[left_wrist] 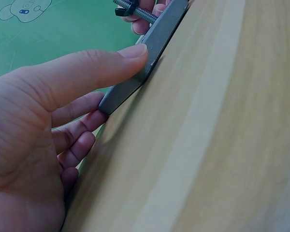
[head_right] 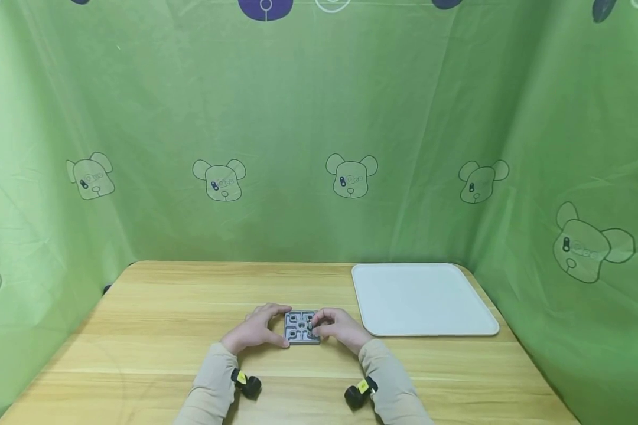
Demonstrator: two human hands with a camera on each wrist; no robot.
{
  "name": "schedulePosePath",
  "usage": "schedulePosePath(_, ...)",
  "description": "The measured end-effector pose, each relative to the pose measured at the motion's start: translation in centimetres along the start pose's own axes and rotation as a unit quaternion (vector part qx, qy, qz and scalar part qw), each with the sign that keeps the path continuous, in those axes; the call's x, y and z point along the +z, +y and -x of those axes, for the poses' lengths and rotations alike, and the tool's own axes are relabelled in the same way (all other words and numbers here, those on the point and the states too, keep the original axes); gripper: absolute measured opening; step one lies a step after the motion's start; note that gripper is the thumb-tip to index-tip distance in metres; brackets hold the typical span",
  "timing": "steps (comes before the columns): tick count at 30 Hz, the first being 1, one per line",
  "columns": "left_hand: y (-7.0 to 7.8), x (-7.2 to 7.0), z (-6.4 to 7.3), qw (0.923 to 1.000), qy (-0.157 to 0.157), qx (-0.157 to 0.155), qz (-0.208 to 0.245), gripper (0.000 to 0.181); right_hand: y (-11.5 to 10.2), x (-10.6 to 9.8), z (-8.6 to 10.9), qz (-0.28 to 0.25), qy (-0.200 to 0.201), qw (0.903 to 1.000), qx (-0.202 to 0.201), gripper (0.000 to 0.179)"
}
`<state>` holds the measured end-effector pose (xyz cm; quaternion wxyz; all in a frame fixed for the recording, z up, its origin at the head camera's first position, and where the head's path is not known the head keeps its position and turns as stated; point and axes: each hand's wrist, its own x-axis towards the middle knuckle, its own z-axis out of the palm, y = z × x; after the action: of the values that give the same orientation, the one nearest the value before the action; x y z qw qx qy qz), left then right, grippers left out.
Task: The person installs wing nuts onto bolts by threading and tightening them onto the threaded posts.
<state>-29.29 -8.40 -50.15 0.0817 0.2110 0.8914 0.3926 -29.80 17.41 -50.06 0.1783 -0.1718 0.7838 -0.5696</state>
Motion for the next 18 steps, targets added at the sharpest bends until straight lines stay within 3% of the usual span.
schedulePosePath(18, -0.10, 0.02, -0.07, 1.0000, 0.000, -0.001, -0.007, 0.088, -0.19, 0.50, -0.32, 0.016, 0.016, 0.9997, 0.007, 0.034)
